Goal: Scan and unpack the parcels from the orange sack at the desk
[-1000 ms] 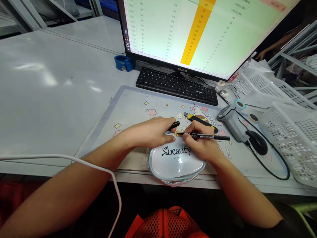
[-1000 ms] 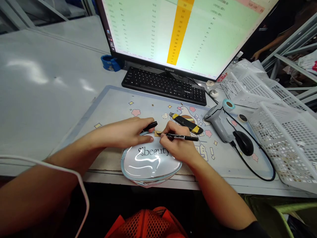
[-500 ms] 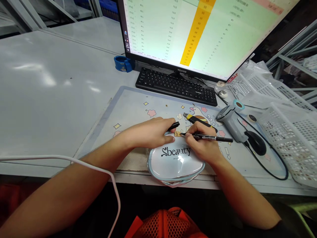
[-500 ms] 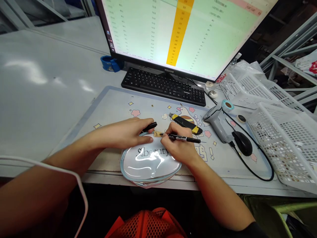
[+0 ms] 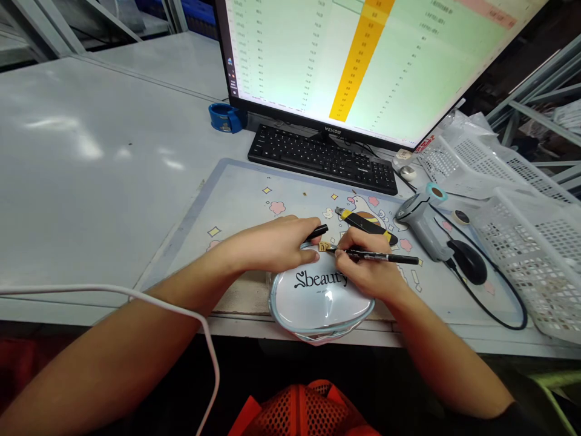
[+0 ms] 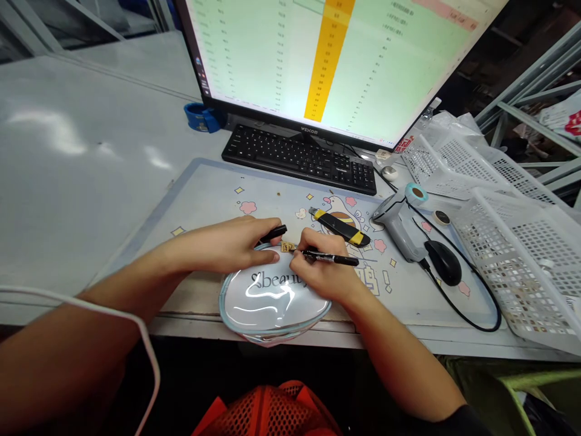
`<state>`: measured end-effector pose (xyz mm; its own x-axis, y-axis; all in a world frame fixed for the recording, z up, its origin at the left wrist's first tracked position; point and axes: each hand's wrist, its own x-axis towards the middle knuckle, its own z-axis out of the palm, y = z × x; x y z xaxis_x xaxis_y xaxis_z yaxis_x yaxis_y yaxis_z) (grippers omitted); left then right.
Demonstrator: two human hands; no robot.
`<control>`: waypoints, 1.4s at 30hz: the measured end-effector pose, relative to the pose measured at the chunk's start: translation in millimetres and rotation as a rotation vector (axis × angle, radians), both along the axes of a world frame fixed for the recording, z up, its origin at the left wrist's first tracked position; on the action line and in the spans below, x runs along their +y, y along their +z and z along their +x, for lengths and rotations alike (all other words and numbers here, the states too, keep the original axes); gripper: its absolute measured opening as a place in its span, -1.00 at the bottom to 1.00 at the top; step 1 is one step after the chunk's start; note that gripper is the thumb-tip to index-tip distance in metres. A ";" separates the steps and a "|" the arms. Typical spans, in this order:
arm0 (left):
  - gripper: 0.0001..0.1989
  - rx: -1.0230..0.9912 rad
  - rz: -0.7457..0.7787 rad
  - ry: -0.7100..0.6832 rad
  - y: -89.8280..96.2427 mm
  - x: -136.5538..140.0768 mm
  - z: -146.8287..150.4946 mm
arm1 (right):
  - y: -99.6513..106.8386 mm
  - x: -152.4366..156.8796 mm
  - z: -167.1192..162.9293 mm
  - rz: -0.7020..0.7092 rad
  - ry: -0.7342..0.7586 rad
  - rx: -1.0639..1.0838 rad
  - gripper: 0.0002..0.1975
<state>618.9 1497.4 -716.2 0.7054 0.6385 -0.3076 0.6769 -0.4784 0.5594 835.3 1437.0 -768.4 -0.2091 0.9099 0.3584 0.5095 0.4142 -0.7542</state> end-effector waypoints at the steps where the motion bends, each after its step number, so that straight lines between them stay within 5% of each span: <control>1: -0.81 -0.002 -0.001 0.000 -0.1 0.0 -0.1 | -0.4 -0.2 0.7 -0.011 -0.010 0.011 -0.86; 9: -0.69 -0.035 -0.006 0.030 4.0 -2.2 -2.7 | -7.7 6.0 8.1 -0.124 -0.184 0.331 -0.90; 16: -0.68 -0.213 0.259 -0.032 4.7 0.1 -0.7 | 6.8 8.5 27.3 -0.252 0.160 0.762 -0.68; 21: -0.74 -0.207 0.292 -0.072 4.1 -1.4 1.0 | 13.6 2.6 25.9 -0.286 0.149 0.762 -0.45; 36: -0.77 -0.243 0.343 -0.085 -3.4 -2.6 5.2 | 12.0 1.2 18.3 -0.288 0.230 0.915 -0.48; 42: -0.80 -0.281 0.391 -0.125 -4.2 -8.2 7.9 | -3.9 2.0 13.2 -0.238 0.227 0.776 -0.54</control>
<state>626.7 1489.3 -720.4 0.8052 0.5734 0.1512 0.4499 -0.7568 0.4742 848.5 1439.1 -772.3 -0.1696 0.9449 0.2800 -0.2656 0.2298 -0.9363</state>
